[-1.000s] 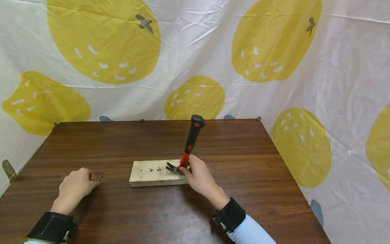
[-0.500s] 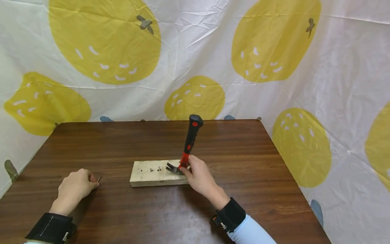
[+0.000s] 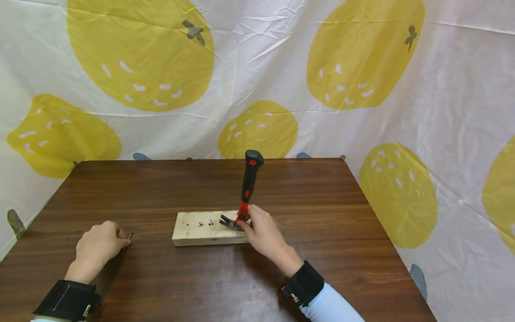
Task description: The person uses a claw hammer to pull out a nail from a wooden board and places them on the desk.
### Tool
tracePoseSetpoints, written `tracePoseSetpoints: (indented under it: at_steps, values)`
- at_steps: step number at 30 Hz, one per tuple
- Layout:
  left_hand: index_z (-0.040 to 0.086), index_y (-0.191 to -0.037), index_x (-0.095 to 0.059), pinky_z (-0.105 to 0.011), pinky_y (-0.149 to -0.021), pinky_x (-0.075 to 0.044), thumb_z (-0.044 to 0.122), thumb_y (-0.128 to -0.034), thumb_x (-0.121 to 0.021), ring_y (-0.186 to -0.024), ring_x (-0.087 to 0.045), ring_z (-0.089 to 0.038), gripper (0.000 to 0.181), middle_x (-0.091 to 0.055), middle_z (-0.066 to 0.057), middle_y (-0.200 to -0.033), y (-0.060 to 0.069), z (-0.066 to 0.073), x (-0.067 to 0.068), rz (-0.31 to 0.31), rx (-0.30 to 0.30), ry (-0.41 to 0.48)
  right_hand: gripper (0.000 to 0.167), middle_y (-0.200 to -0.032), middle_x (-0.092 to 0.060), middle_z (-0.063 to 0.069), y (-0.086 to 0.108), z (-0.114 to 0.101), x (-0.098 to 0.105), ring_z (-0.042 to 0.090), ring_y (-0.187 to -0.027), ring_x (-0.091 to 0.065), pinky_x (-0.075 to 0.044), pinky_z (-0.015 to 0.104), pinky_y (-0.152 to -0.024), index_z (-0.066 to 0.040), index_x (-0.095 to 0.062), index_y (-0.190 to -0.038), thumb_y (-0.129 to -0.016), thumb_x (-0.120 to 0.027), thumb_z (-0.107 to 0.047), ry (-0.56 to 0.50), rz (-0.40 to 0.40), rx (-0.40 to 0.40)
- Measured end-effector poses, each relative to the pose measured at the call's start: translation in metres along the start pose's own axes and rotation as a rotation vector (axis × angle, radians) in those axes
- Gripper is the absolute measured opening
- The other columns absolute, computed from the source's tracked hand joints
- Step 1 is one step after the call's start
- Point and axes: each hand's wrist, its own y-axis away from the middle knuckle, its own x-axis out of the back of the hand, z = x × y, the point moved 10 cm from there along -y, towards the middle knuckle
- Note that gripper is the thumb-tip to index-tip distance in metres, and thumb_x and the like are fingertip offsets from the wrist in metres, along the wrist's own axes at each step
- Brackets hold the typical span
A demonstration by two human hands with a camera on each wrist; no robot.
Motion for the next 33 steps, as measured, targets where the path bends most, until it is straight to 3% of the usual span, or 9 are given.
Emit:
tracePoseSetpoints:
  at_steps: [5,12,18,25,33]
  values:
    - [0.011,-0.078,-0.068,-0.044,-0.051,-0.046,0.021,-0.0897,-0.079,-0.063,-0.061,-0.027,0.019,-0.065,-0.007,-0.076,0.003,0.011,0.004,0.022,-0.03,0.016,0.017,-0.094,-0.067,0.005,-0.001,0.0,0.0,0.021,-0.083,-0.068,-0.057,0.029,-0.07,-0.002,-0.064,-0.102,-0.091,-0.075,0.004,-0.003,0.005,-0.001]
    - [0.005,-0.091,-0.072,-0.04,-0.052,-0.046,0.019,-0.0917,-0.077,-0.062,-0.059,-0.022,0.015,-0.065,-0.004,-0.076,0.01,0.04,0.006,0.015,-0.099,0.104,0.017,-0.092,-0.066,0.001,-0.002,-0.002,-0.001,0.015,-0.079,-0.065,-0.054,0.03,-0.065,-0.005,-0.065,-0.1,-0.09,-0.077,0.002,0.029,0.002,-0.011]
    - [0.002,-0.102,-0.071,-0.042,-0.059,-0.05,0.02,-0.0921,-0.077,-0.069,-0.063,-0.021,0.022,-0.068,-0.004,-0.083,0.009,0.06,0.007,0.051,-0.15,0.147,0.018,-0.092,-0.065,0.003,-0.002,-0.002,-0.002,0.017,-0.08,-0.065,-0.056,0.034,-0.066,-0.004,-0.065,-0.101,-0.089,-0.077,0.003,0.031,0.011,0.005]
    - [0.004,-0.097,-0.075,-0.042,-0.064,-0.049,0.021,-0.0926,-0.076,-0.07,-0.061,-0.02,0.017,-0.066,-0.002,-0.079,0.008,0.081,0.003,0.069,-0.214,0.181,0.018,-0.093,-0.066,0.004,-0.001,0.0,-0.004,0.017,-0.082,-0.066,-0.058,0.034,-0.068,-0.004,-0.065,-0.102,-0.09,-0.077,0.001,0.047,-0.004,-0.007]
    - [0.001,-0.105,-0.074,-0.049,-0.075,-0.052,0.025,-0.0948,-0.074,-0.082,-0.067,-0.025,0.026,-0.071,-0.004,-0.087,0.006,0.1,-0.001,0.069,-0.248,0.225,0.015,-0.091,-0.064,0.001,-0.001,-0.003,-0.005,0.013,-0.076,-0.06,-0.051,0.028,-0.065,-0.006,-0.065,-0.101,-0.092,-0.076,-0.002,0.122,-0.017,0.019]
